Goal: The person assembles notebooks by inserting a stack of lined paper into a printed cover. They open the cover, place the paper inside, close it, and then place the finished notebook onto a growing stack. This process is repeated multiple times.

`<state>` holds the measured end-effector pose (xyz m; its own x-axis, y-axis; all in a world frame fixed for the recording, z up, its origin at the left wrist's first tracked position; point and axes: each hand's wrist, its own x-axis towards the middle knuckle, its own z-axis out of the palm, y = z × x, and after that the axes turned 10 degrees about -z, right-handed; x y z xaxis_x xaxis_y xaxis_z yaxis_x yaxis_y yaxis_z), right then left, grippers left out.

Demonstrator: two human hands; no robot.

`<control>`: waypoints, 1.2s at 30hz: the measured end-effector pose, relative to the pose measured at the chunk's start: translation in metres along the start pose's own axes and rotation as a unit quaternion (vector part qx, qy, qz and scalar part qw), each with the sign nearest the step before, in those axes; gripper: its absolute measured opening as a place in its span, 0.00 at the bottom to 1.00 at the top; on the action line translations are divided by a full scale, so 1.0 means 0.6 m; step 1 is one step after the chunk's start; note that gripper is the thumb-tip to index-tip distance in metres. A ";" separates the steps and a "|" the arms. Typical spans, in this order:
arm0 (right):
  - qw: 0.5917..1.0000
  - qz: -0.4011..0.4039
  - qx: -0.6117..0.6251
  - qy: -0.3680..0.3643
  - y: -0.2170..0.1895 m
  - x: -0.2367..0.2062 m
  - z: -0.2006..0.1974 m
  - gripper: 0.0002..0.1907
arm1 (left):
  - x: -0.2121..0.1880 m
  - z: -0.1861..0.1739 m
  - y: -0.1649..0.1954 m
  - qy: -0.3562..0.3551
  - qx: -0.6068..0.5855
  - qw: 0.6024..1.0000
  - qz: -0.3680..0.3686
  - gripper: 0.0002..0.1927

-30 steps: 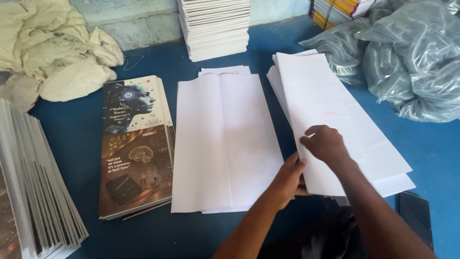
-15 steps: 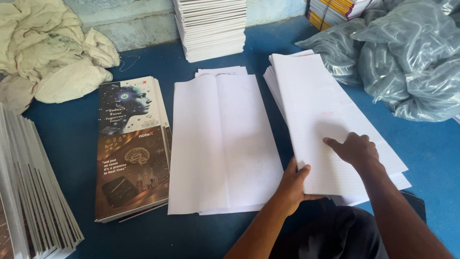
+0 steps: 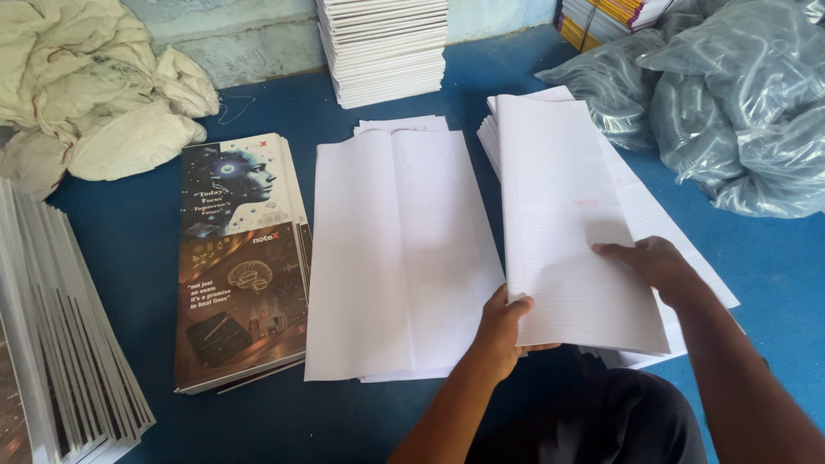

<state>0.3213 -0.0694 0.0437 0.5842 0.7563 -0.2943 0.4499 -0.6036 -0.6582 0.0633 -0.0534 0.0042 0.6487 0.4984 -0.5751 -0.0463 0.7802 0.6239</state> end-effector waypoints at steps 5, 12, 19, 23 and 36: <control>0.964 0.061 0.254 -0.053 0.006 0.002 0.000 0.42 | -0.014 -0.006 0.006 0.015 0.047 0.999 -0.004 0.28; 0.966 -0.082 0.233 -0.072 -0.024 -0.029 -0.009 0.37 | 0.005 -0.014 -0.009 0.047 0.121 0.991 0.027 0.28; 0.963 -0.093 0.252 -0.016 -0.079 -0.077 0.007 0.32 | 0.030 -0.090 0.001 0.107 0.239 0.963 0.066 0.22; 0.975 -0.058 0.217 -0.001 -0.099 -0.100 0.035 0.32 | 0.021 -0.189 0.048 0.173 0.269 0.947 0.039 0.19; 0.978 -0.069 0.196 -0.019 -0.147 -0.150 0.133 0.27 | -0.171 -0.372 0.121 0.537 0.577 0.611 -0.074 0.51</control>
<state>0.1753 -0.0643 0.0731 0.5069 0.8374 -0.2042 0.2247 -0.3571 -0.9066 -0.1764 0.0367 -0.0096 -0.3206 0.8990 -0.2983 0.9209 0.3695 0.1240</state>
